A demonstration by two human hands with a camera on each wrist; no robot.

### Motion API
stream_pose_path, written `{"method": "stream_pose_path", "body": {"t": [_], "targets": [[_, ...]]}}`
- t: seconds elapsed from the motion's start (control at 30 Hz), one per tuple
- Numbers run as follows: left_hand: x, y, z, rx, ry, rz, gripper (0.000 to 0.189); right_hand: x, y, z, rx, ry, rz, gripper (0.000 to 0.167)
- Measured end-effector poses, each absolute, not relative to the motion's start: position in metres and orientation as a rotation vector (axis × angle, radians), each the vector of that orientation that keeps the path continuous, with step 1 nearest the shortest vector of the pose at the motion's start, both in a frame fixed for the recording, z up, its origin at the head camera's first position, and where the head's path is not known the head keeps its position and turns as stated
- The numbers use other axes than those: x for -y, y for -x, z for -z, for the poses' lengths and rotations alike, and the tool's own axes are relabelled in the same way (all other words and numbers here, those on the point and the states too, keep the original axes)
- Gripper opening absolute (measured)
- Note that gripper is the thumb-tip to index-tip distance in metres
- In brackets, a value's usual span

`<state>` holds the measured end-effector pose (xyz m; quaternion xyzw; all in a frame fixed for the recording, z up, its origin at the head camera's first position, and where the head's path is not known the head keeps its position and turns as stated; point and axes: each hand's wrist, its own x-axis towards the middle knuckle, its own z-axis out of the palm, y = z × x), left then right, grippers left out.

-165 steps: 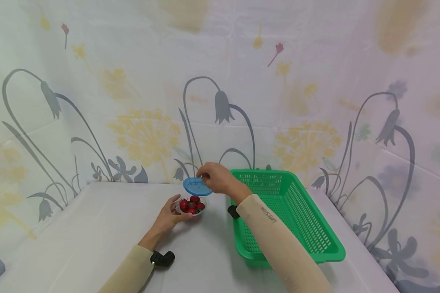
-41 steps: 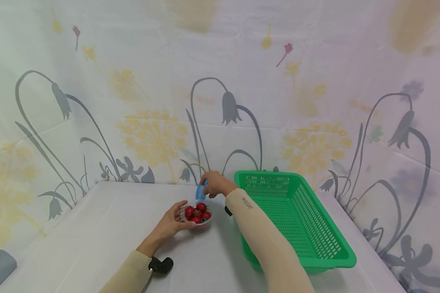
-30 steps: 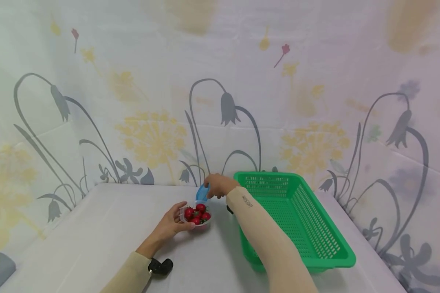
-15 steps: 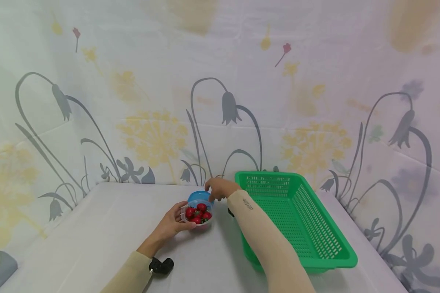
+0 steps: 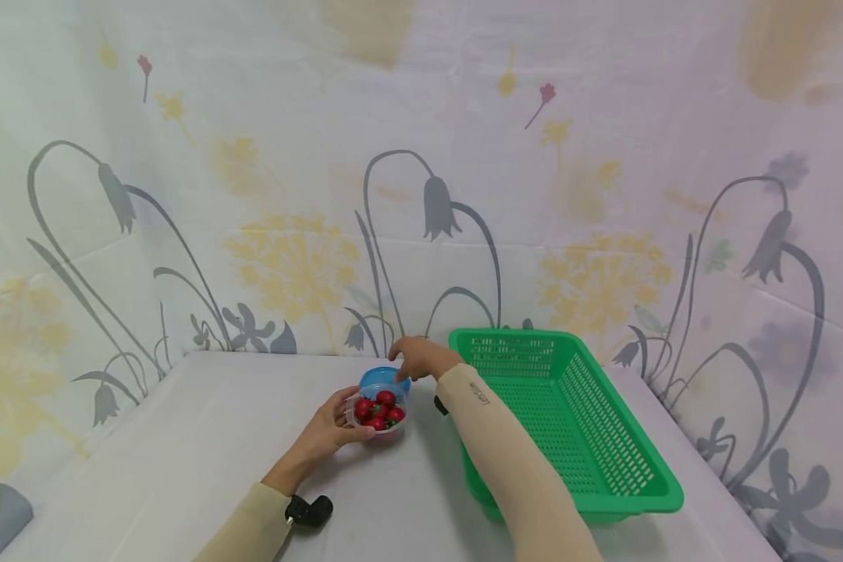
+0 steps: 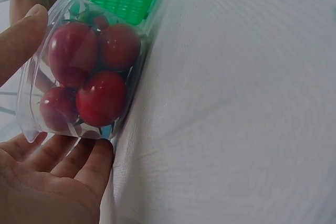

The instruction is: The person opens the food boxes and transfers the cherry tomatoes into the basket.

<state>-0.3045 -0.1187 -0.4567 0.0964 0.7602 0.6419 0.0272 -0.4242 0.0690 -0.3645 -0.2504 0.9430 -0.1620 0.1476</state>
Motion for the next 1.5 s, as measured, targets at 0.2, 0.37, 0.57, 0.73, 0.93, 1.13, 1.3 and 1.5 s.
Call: {"method": "stream_pose_path", "body": {"t": [0.2, 0.37, 0.57, 0.73, 0.93, 1.13, 1.3, 1.5], "targets": [[0.118, 0.302, 0.454, -2.347, -0.269, -1.987, 0.085, -0.068, 0.415, 0.357, -2.724, 0.769, 0.528, 0.045], [0.118, 0.301, 0.453, -2.335, -0.276, -1.998, 0.084, -0.066, 0.402, 0.345, -2.728, 0.863, 0.570, 0.042], [0.121, 0.300, 0.453, -2.352, -0.270, -1.998, 0.084, -0.064, 0.387, 0.334, -2.717, 0.981, 0.604, 0.042], [0.122, 0.299, 0.453, -2.349, -0.277, -2.000, 0.083, -0.063, 0.377, 0.332, -2.723, 1.023, 0.591, 0.042], [0.121, 0.297, 0.453, -2.364, -0.252, -1.981, 0.084, -0.065, 0.371, 0.334, -2.723, 1.035, 0.600, 0.041], [0.118, 0.297, 0.452, -2.346, -0.259, -1.986, 0.085, -0.068, 0.364, 0.335, -2.712, 1.013, 0.631, 0.045], [0.116, 0.300, 0.452, -2.337, -0.284, -1.989, 0.084, -0.072, 0.358, 0.336, -2.711, 1.015, 0.642, 0.043], [0.116, 0.301, 0.453, -2.322, -0.310, -1.996, 0.084, -0.073, 0.354, 0.340, -2.705, 1.052, 0.597, 0.032]]}}
